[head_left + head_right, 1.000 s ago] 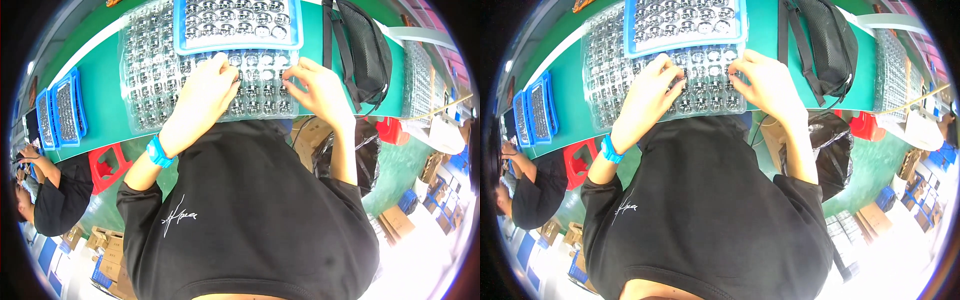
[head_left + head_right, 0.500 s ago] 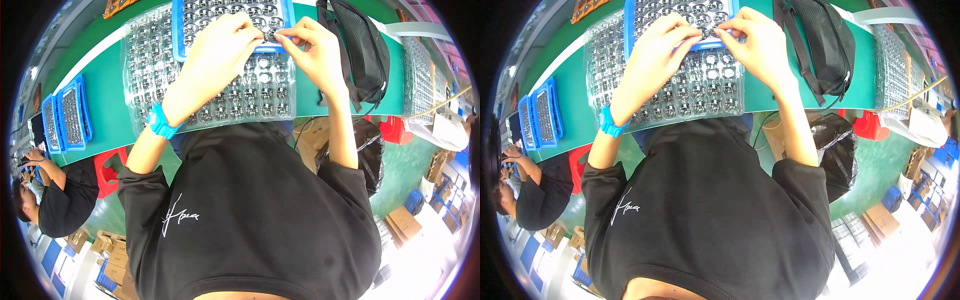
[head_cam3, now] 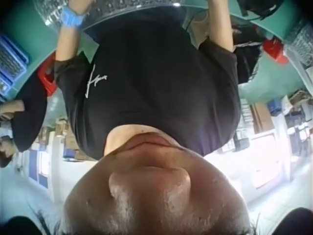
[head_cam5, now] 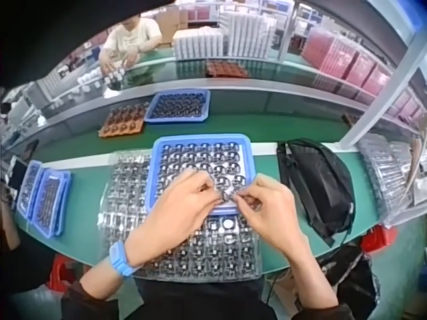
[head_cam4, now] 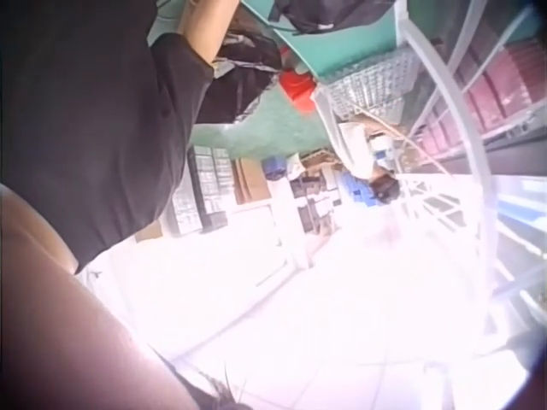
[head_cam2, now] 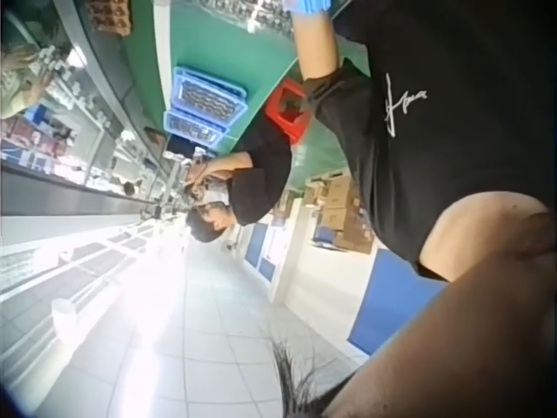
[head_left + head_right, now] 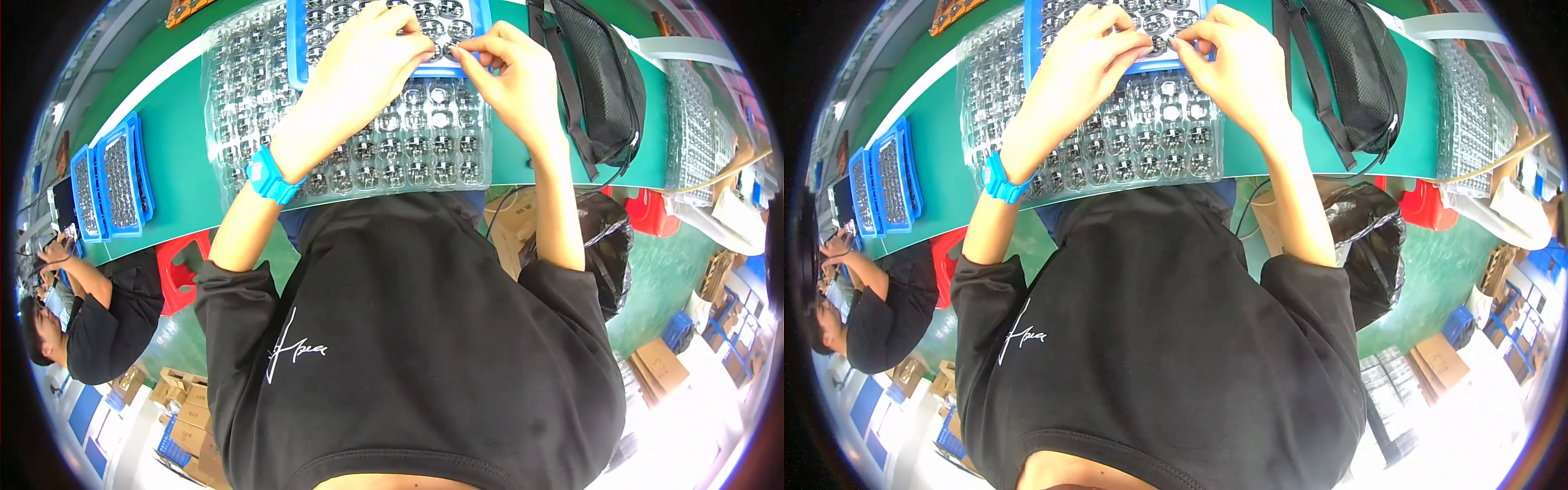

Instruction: Sorting small electronic components from a bulk sheet into a tray with designated slots.

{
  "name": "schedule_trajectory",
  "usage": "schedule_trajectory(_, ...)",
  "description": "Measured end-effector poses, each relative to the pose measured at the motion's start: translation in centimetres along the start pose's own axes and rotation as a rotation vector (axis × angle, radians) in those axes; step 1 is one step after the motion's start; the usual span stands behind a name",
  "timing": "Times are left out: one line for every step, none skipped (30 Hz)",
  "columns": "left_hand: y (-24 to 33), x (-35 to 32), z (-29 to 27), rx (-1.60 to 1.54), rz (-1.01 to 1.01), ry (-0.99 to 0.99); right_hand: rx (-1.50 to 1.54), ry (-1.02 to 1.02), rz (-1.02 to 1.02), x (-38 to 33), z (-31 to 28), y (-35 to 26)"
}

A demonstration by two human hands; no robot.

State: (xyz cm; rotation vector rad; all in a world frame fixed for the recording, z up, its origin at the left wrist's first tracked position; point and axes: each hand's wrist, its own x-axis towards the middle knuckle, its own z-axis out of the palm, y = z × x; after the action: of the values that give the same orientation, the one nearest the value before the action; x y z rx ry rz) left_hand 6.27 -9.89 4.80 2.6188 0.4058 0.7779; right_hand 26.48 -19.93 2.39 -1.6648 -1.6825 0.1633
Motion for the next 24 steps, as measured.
schedule_trajectory(-0.4,-0.1,0.2,0.001,-0.002,0.000,-0.022,0.001,0.001,0.0,0.0,0.0)
schedule_trajectory(-1.0,-0.3,0.7,0.218,0.106,-0.033,-0.021,0.001,0.000,0.0,0.1,-0.1)
schedule_trajectory(-1.4,-0.3,0.9,0.433,0.214,-0.066,-0.032,-0.005,0.008,0.0,0.0,-0.1)
schedule_trajectory(-1.2,-0.2,0.8,0.430,0.216,-0.068,-0.046,-0.011,0.020,0.0,-0.1,-0.2)
schedule_trajectory(-0.9,0.1,0.4,0.265,0.142,-0.076,-0.048,-0.010,0.023,0.1,-0.2,-0.2)
schedule_trajectory(-0.8,0.5,0.0,0.101,0.068,-0.084,-0.072,-0.034,0.015,0.2,-0.3,-0.2)
schedule_trajectory(-0.7,0.6,-0.1,0.097,0.068,-0.085,-0.096,-0.060,0.009,0.2,-0.3,-0.2)
schedule_trajectory(-0.8,0.8,-0.3,0.113,0.086,-0.099,-0.098,-0.062,0.012,0.3,-0.3,-0.1)
schedule_trajectory(-0.8,0.9,-0.5,0.129,0.104,-0.112,-0.141,-0.052,-0.055,0.4,-0.3,0.0)
schedule_trajectory(-0.6,1.2,-0.8,0.131,0.099,-0.107,-0.183,-0.044,-0.129,0.6,-0.4,0.3)
schedule_trajectory(-0.4,1.4,-1.1,0.197,0.129,-0.175,-0.183,-0.048,-0.136,0.7,-0.5,0.6)
schedule_trajectory(-0.2,1.6,-1.3,0.265,0.158,-0.243,-0.155,-0.077,-0.186,0.7,-0.7,1.0)
schedule_trajectory(-0.2,1.5,-1.3,0.270,0.146,-0.239,-0.121,-0.110,-0.240,0.8,-0.7,1.1)
schedule_trajectory(-0.3,1.5,-1.3,0.307,0.191,-0.217,-0.114,-0.116,-0.252,1.0,-0.9,1.1)
schedule_trajectory(-0.3,1.5,-1.2,0.345,0.236,-0.196,-0.091,-0.161,-0.192,1.2,-1.3,1.0)
schedule_trajectory(-0.2,1.6,-1.2,0.358,0.231,-0.225,-0.074,-0.204,-0.125,1.3,-1.6,0.8)
schedule_trajectory(-0.1,1.6,-1.1,0.360,0.224,-0.223,-0.071,-0.209,-0.130,1.4,-1.8,0.8)
schedule_trajectory(0.2,1.5,-0.8,0.382,0.215,-0.222,-0.096,-0.239,-0.135,1.5,-2.0,0.8)
schedule_trajectory(0.3,1.6,-0.6,0.412,0.211,-0.218,-0.123,-0.261,-0.146,1.8,-2.2,0.9)
schedule_trajectory(0.3,1.4,-0.2,0.403,0.183,-0.215,-0.151,-0.263,-0.215,2.0,-2.1,1.1)
schedule_trajectory(0.1,1.0,0.0,0.410,0.178,-0.208,-0.151,-0.264,-0.226,1.9,-1.9,0.9)
schedule_trajectory(0.1,1.2,0.0,0.320,0.157,-0.152,-0.143,-0.249,-0.228,1.8,-1.9,0.9)
schedule_trajectory(0.0,1.3,-0.1,0.227,0.137,-0.096,-0.136,-0.236,-0.229,1.7,-1.9,0.9)
schedule_trajectory(-0.2,0.9,-0.8,0.093,0.020,-0.127,-0.059,-0.223,-0.215,1.5,-1.9,1.1)
